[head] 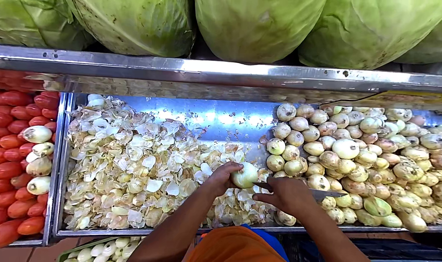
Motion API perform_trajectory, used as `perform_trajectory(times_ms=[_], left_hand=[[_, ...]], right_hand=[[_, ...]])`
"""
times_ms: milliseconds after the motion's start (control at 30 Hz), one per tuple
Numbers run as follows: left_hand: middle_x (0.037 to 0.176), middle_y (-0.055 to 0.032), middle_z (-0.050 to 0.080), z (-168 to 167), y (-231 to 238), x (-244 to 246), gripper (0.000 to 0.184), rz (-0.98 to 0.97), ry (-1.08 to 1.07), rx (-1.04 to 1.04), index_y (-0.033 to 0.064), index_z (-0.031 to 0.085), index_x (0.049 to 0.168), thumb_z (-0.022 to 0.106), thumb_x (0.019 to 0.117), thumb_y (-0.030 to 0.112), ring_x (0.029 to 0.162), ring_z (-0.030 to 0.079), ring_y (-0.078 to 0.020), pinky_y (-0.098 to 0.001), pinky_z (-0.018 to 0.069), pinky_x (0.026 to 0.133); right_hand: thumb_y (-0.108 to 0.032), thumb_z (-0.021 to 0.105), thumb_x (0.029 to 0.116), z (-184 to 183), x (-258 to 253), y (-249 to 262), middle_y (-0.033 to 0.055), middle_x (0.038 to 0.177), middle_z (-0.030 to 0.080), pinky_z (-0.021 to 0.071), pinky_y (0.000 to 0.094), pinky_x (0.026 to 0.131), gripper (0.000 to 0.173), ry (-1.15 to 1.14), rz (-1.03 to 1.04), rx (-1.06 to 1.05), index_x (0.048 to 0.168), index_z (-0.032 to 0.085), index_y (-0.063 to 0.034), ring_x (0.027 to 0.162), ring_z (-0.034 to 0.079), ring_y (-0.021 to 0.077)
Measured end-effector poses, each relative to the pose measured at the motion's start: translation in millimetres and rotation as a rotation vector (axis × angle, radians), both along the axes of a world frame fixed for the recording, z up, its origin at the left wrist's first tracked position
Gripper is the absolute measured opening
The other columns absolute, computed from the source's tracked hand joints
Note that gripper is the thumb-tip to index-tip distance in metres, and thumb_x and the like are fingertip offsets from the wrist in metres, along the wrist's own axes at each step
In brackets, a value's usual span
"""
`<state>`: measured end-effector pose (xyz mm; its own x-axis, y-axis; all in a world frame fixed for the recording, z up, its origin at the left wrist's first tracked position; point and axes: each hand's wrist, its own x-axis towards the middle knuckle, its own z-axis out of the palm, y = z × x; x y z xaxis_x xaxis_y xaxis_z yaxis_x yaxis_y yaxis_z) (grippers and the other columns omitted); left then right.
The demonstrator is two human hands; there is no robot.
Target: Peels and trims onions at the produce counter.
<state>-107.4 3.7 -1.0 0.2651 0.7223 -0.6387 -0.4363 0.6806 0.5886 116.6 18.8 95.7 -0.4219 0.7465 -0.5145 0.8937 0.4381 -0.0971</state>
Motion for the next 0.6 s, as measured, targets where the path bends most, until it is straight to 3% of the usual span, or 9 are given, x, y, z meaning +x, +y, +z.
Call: perform_trajectory(times_ms=[300, 467, 600], left_hand=[[0.119, -0.0190, 0.066, 17, -6, 6, 0.041, -0.077, 0.161, 0.117, 0.0087, 0.057, 0.137, 0.066, 0.0991, 0.020, 0.099, 0.069, -0.0299, -0.0454, 0.0587, 0.083], [0.113, -0.0168, 0.069, 19, -14, 26, 0.040, -0.046, 0.299, 0.134, 0.0049, 0.063, 0.127, 0.077, 0.0911, 0.014, 0.098, 0.069, -0.0277, -0.0462, 0.0580, 0.085], [0.106, -0.0161, 0.070, 9, -14, 35, 0.042, 0.046, 0.446, 0.098, 0.0038, 0.065, 0.119, 0.081, 0.0884, 0.026, 0.095, 0.069, -0.0273, -0.0480, 0.0571, 0.084]], right_hand=[[-0.092, 0.044, 0.0816, -4, -10, 0, 0.0105, 0.083, 0.069, 0.0549, 0.0547, 0.073, 0.086, -0.130, -0.064, -0.084, 0.093, 0.067, -0.0106, 0.086, 0.071, 0.0315], [-0.090, 0.043, 0.0843, -20, -12, 0, 0.0102, 0.079, 0.067, 0.0537, 0.0550, 0.070, 0.083, -0.061, 0.016, -0.104, 0.083, 0.068, -0.0111, 0.082, 0.069, 0.0309], [-0.087, 0.037, 0.0888, -38, -12, -9, 0.0125, 0.073, 0.067, 0.0541, 0.0577, 0.067, 0.084, 0.018, 0.171, -0.006, 0.082, 0.067, -0.0093, 0.077, 0.071, 0.0347]])
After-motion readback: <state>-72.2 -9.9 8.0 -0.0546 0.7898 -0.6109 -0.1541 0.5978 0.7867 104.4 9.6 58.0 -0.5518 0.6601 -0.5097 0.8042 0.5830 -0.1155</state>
